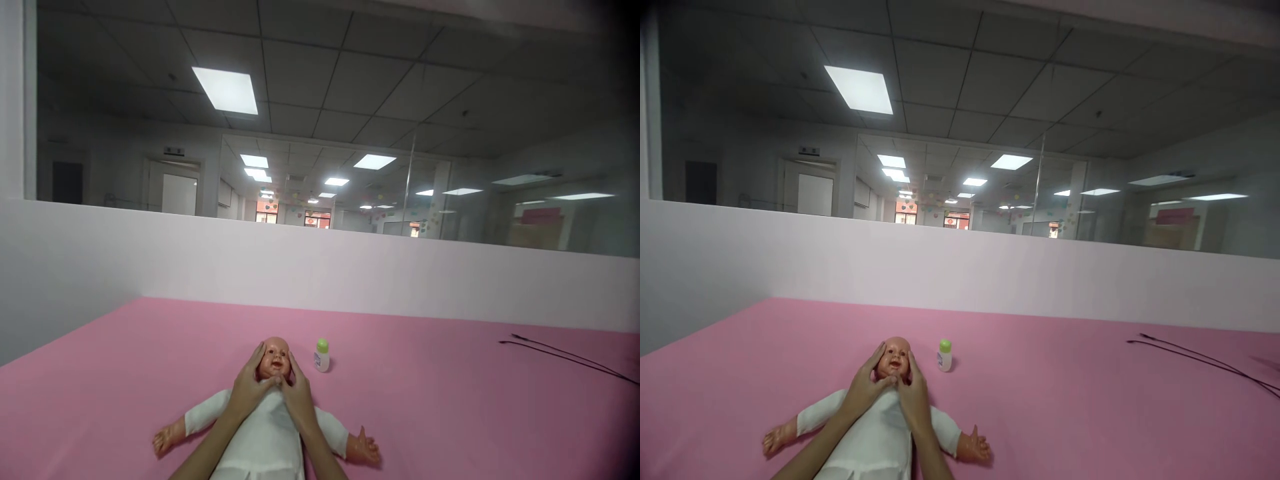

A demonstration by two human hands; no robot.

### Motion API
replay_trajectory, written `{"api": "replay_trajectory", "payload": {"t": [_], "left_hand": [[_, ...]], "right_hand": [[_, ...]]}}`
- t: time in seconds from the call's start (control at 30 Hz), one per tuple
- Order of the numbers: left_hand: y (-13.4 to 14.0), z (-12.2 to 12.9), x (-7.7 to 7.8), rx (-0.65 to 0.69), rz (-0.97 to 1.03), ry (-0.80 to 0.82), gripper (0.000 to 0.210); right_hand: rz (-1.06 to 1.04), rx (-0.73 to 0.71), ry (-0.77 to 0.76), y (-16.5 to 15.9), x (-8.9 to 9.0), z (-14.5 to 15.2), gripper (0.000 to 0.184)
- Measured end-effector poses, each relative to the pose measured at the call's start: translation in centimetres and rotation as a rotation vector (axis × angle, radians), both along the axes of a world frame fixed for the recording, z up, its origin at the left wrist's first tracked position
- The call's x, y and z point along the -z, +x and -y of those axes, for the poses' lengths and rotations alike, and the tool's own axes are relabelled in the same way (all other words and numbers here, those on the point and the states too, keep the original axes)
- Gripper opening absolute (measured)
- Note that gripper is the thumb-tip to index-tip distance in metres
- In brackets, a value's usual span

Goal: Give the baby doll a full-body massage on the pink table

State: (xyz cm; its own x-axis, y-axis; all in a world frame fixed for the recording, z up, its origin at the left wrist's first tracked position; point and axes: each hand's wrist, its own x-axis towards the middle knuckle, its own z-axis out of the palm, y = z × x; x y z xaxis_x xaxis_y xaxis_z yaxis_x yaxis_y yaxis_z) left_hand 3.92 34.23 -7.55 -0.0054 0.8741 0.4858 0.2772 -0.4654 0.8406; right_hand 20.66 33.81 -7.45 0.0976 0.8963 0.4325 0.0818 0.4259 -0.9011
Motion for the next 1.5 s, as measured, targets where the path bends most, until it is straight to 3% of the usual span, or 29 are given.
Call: {"api": "replay_trajectory", "payload": {"t": [0.1, 0.23, 0.47, 0.67, 0.87, 1.03, 1.23, 1.33, 1.5], "left_hand": [[0.0, -0.6, 0.5, 0.022, 0.057, 0.013, 0.090], [-0.2, -0.8, 0.9, 0.042, 0.096, 0.050, 0.077], [-0.5, -0.2, 0.4, 0.066, 0.132, 0.002, 0.067], [-0.3, 0.0, 0.3, 0.044, 0.146, -0.004, 0.074], [-0.5, 0.0, 0.4, 0.070, 0.134, -0.002, 0.074], [-0.7, -0.1, 0.5, 0.082, 0.155, -0.004, 0.062], [-0.4, -0.1, 0.6, 0.054, 0.169, -0.015, 0.074], [-0.4, -0.1, 0.5, 0.053, 0.160, -0.005, 0.078], [-0.7, -0.5, 0.7, 0.079, 0.134, -0.012, 0.067]], "right_hand": [[-0.001, -0.006, 0.017, 0.1, 0.7, -0.1, 0.074], [-0.012, -0.034, 0.012, 0.2, 0.3, 0.2, 0.067], [-0.038, -0.036, -0.006, -0.1, -0.2, 0.5, 0.065], [-0.078, -0.061, -0.037, -0.1, 0.5, 0.0, 0.088], [-0.063, -0.070, 0.009, 0.1, 0.1, 0.2, 0.068], [-0.065, -0.038, 0.008, 0.0, 0.2, 0.2, 0.065], [-0.102, -0.106, -0.023, -0.1, 0.9, -0.2, 0.089], [-0.096, -0.092, -0.006, -0.1, 0.6, -0.1, 0.081], [-0.060, -0.047, 0.014, 0.1, 0.2, 0.2, 0.067]]}}
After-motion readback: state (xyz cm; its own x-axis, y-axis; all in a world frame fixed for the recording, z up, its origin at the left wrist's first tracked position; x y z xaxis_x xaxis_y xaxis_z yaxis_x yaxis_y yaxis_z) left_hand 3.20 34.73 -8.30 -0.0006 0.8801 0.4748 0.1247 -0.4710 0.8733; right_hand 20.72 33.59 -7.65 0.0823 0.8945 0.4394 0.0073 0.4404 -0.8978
